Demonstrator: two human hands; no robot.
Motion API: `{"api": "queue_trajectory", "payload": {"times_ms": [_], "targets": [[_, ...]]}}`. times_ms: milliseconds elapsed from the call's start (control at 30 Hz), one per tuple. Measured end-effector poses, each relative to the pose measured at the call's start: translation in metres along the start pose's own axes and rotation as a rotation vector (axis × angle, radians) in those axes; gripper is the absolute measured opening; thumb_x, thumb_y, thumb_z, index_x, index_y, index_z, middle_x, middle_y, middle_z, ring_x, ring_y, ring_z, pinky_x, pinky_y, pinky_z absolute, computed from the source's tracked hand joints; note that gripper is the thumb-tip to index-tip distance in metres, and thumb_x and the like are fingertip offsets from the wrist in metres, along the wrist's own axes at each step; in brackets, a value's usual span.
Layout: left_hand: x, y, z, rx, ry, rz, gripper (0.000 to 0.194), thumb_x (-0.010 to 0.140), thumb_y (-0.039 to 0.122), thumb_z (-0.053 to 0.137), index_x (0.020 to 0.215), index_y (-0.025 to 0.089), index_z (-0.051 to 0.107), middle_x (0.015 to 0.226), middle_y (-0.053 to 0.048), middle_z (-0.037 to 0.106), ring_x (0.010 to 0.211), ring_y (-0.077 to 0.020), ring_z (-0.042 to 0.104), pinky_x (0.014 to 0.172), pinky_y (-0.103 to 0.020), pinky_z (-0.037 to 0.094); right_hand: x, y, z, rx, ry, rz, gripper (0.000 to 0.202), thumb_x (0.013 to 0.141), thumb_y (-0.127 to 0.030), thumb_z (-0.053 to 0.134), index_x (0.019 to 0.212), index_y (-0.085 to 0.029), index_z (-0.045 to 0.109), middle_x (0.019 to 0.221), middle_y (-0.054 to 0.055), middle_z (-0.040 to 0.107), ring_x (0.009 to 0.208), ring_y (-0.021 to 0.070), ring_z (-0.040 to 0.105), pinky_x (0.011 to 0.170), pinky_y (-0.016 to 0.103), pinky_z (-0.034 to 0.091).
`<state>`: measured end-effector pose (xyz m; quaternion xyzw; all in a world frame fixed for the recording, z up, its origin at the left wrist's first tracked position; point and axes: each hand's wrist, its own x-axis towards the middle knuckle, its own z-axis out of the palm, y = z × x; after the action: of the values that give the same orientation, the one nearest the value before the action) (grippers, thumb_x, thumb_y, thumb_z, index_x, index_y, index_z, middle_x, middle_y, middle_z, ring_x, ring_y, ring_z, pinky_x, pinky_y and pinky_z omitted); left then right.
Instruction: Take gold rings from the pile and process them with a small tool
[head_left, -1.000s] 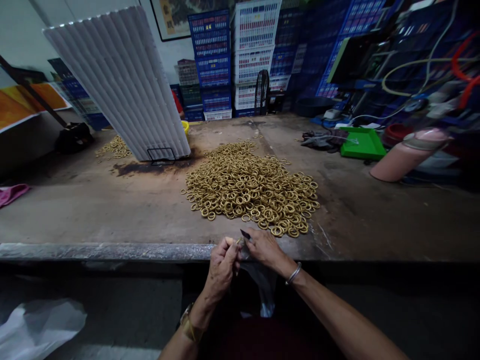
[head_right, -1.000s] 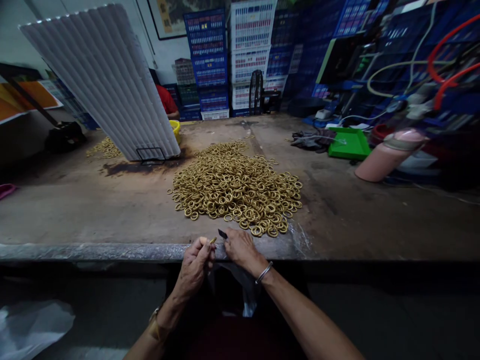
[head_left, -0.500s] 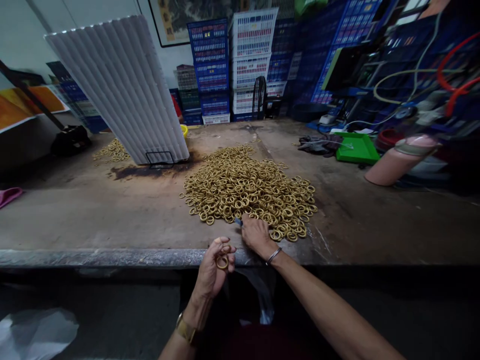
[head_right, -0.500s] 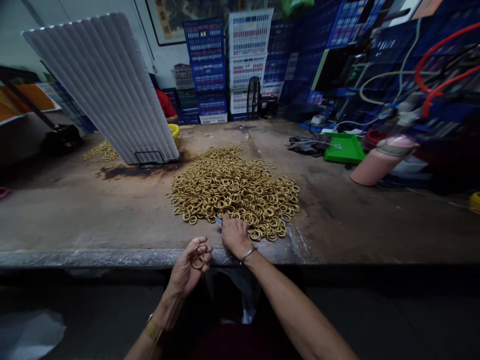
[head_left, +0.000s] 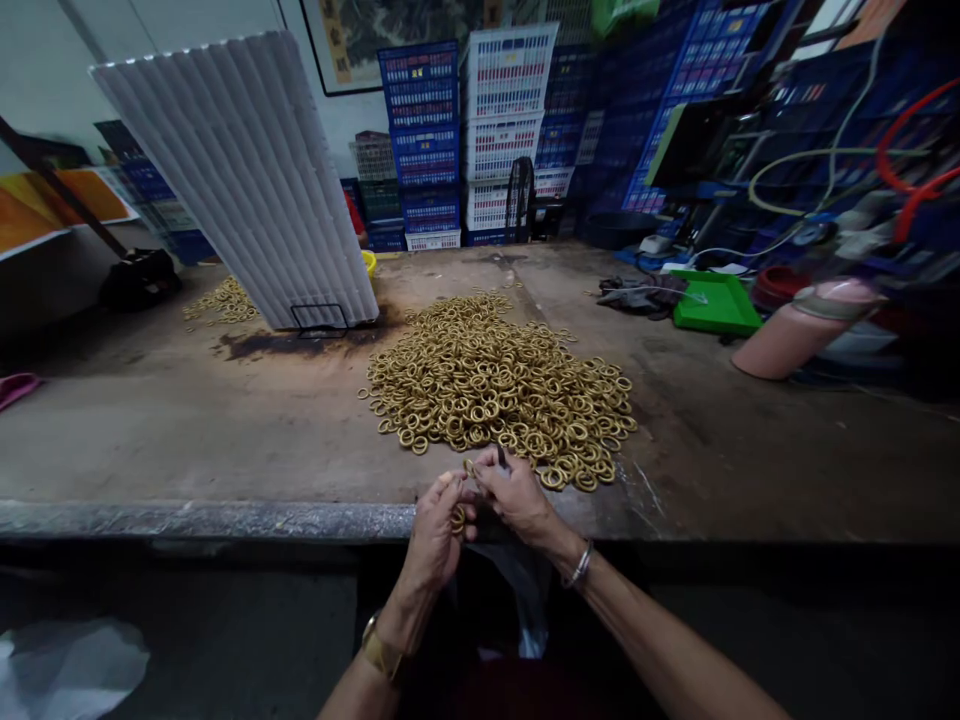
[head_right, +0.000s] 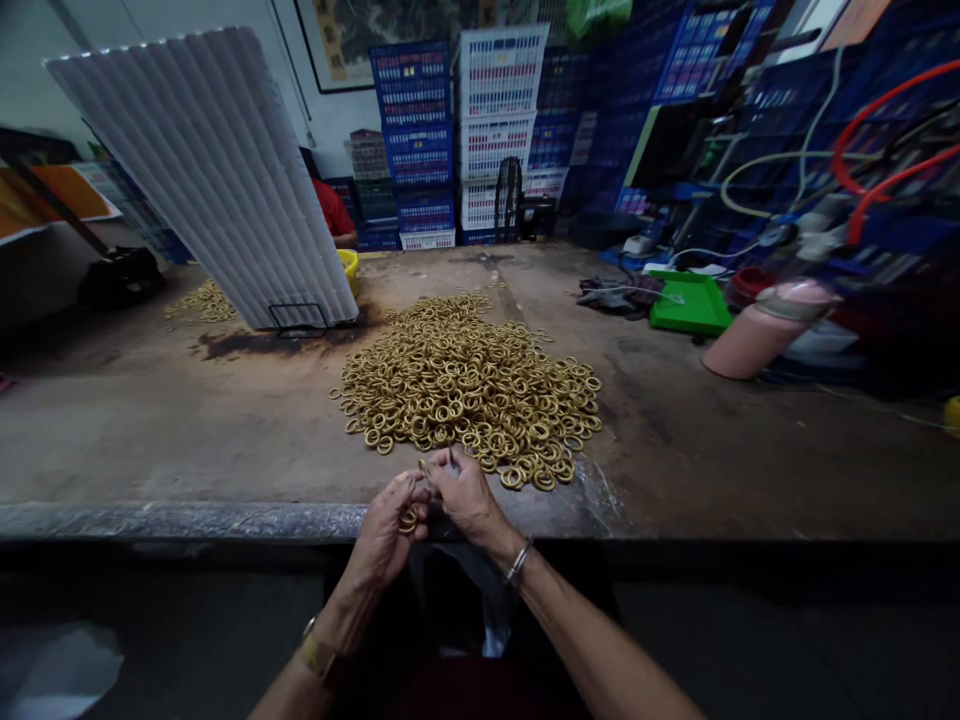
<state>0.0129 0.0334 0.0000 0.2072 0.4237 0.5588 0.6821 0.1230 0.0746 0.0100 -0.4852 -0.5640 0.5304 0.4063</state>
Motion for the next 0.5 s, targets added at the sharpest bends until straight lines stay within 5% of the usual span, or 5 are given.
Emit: {"api": "queue_trajectory", "payload": {"times_ms": [100,200,333,500], "targets": [[0.001,-0.001,0.003,0.039,-0.026,0.034,0.035,0.065,0.045,0.065,0.075,0.014,0.052,0.06,0.004,0.049,0.043,-0.0032,0.038,0.036,-0.014,0.023,-0.008,-0.001,0.004,0.247,-0.068,0.099,0.025,0.07,-0.042,0.052,0.07,-0.018,0.045,0.047,-0.009,0.038,0.036,0.0038,0.028,0.033,0.016,0.023],[0.002,-0.003,0.001,0.119,0.006,0.073,0.034,0.066,0.046,0.063,0.069,0.015,0.05,0.054,0.006,0.044,0.04,-0.0028,0.031,0.037,-0.015,0.019,-0.009,0.004,0.002,0.257,-0.097,0.106,0.025,0.069,-0.041,0.053,0.069,-0.018,0.045,0.046,-0.009,0.038,0.035,0.0032,0.028,0.033,0.016,0.023],[0.002,-0.004,-0.004,0.389,0.09,0.233,0.03,0.072,0.044,0.057,0.062,0.017,0.048,0.047,0.007,0.037,0.041,-0.0055,0.03,0.041,-0.018,0.024,-0.005,0.009,-0.007,0.099,-0.065,0.071,0.02,0.073,-0.038,0.049,0.073,-0.018,0.048,0.049,-0.007,0.044,0.036,0.0045,0.032,0.034,0.017,0.026],[-0.002,0.0,-0.005,0.765,0.113,0.576,0.018,0.075,0.031,0.055,0.064,0.018,0.058,0.06,0.001,0.05,0.06,-0.0121,0.044,0.061,-0.022,0.035,-0.001,0.006,-0.012,-0.281,0.011,-0.168,0.016,0.073,-0.032,0.051,0.067,-0.017,0.053,0.057,-0.004,0.047,0.053,0.008,0.042,0.051,0.019,0.035]]}}
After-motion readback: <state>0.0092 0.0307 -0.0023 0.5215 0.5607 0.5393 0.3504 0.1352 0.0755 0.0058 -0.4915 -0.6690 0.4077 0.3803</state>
